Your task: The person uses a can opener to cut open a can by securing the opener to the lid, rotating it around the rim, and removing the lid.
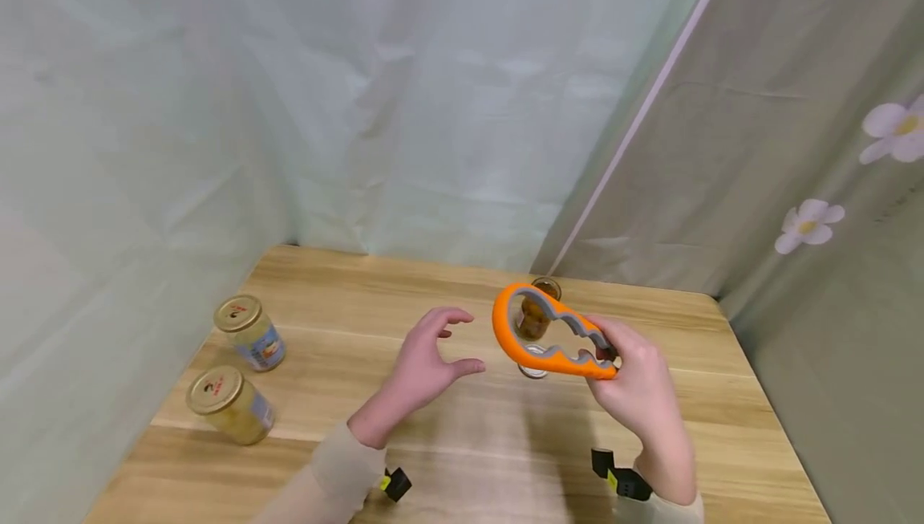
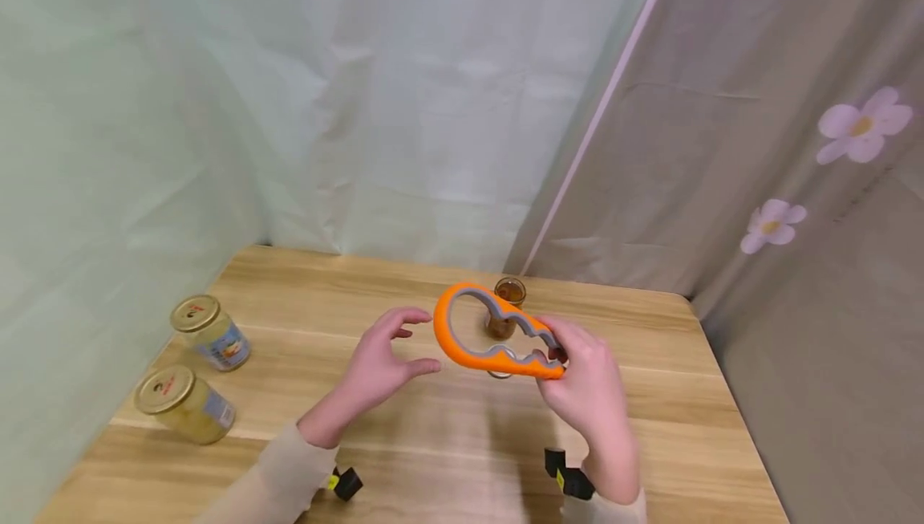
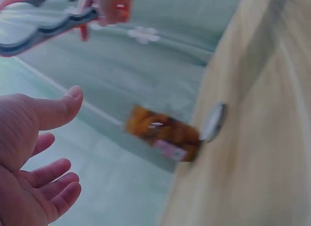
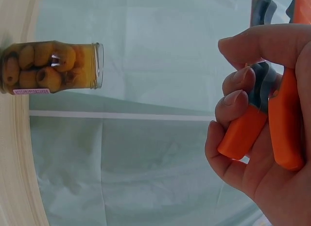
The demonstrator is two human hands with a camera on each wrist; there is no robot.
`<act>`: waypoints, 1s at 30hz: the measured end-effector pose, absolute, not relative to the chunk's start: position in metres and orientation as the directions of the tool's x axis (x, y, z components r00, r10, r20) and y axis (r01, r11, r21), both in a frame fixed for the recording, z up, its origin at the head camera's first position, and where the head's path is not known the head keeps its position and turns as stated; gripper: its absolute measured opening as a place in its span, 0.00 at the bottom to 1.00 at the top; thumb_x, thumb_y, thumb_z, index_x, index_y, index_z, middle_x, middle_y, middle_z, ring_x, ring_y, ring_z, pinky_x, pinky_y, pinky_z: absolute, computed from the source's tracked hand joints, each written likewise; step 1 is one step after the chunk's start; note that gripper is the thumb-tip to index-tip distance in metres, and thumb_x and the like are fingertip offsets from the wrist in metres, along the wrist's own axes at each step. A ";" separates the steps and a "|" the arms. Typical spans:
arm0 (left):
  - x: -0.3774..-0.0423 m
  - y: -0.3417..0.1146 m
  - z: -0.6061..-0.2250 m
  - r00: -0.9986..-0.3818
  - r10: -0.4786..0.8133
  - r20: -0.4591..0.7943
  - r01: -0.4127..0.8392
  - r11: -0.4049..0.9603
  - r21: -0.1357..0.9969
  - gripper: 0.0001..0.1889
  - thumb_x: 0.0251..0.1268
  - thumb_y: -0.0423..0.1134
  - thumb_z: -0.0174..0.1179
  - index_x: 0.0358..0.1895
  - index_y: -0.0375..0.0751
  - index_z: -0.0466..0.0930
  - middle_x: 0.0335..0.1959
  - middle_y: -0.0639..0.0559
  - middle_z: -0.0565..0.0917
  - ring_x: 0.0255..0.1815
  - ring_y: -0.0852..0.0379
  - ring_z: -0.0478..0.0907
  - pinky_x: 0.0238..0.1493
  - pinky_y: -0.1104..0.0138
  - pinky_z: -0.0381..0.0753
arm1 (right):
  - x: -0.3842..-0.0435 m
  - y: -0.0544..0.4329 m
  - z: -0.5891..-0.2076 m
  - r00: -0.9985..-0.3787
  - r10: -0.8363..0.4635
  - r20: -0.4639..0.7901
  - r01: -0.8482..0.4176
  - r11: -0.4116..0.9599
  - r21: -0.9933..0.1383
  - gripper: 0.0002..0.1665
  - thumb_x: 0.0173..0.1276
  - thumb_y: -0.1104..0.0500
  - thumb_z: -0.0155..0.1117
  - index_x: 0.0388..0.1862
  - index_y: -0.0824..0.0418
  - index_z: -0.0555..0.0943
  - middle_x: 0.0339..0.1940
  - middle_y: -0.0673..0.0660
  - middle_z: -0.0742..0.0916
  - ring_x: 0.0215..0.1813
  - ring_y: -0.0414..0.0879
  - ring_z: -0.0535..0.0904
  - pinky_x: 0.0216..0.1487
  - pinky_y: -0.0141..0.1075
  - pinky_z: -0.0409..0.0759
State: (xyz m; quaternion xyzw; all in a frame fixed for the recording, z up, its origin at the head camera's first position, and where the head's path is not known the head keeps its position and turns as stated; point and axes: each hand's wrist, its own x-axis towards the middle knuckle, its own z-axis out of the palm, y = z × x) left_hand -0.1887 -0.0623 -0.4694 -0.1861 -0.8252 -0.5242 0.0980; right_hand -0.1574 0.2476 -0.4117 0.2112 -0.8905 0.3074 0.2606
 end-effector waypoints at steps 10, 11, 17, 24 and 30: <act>-0.154 -0.110 -0.443 -0.864 0.170 0.473 0.494 0.466 0.734 0.35 0.46 0.36 0.88 0.60 0.50 0.83 0.66 0.61 0.79 0.66 0.55 0.77 0.63 0.59 0.78 | -0.162 0.244 -0.418 -0.782 -0.218 0.584 -0.530 0.726 -0.439 0.29 0.53 0.72 0.77 0.56 0.58 0.88 0.34 0.44 0.83 0.32 0.39 0.75 0.33 0.38 0.80; -0.152 -0.113 -0.440 -0.852 0.176 0.494 0.513 0.471 0.717 0.34 0.47 0.35 0.88 0.60 0.50 0.83 0.67 0.60 0.79 0.67 0.54 0.76 0.65 0.60 0.77 | -0.161 0.245 -0.418 -0.785 -0.216 0.581 -0.524 0.731 -0.437 0.29 0.53 0.71 0.77 0.56 0.57 0.88 0.34 0.44 0.83 0.32 0.39 0.75 0.33 0.38 0.79; -0.143 -0.128 -0.424 -0.782 0.196 0.592 0.605 0.468 0.644 0.33 0.48 0.33 0.87 0.59 0.47 0.82 0.66 0.53 0.80 0.68 0.49 0.77 0.67 0.69 0.72 | -0.159 0.249 -0.415 -0.801 -0.199 0.565 -0.490 0.760 -0.428 0.28 0.54 0.70 0.77 0.56 0.57 0.88 0.36 0.45 0.84 0.32 0.39 0.75 0.33 0.39 0.79; -0.142 -0.143 -0.412 -0.764 0.137 0.630 0.610 0.470 0.637 0.35 0.45 0.26 0.85 0.60 0.47 0.83 0.65 0.53 0.82 0.64 0.55 0.78 0.64 0.75 0.71 | -0.160 0.247 -0.416 -0.796 -0.215 0.566 -0.505 0.750 -0.426 0.28 0.54 0.70 0.77 0.56 0.56 0.88 0.35 0.45 0.84 0.33 0.38 0.75 0.34 0.37 0.79; -0.126 -0.164 -0.407 -0.768 0.099 0.633 0.584 0.512 0.629 0.36 0.42 0.25 0.86 0.59 0.45 0.84 0.65 0.50 0.82 0.68 0.63 0.75 0.67 0.76 0.66 | -0.160 0.247 -0.416 -0.792 -0.207 0.575 -0.509 0.744 -0.434 0.29 0.55 0.72 0.77 0.57 0.56 0.88 0.36 0.45 0.85 0.32 0.38 0.75 0.34 0.37 0.79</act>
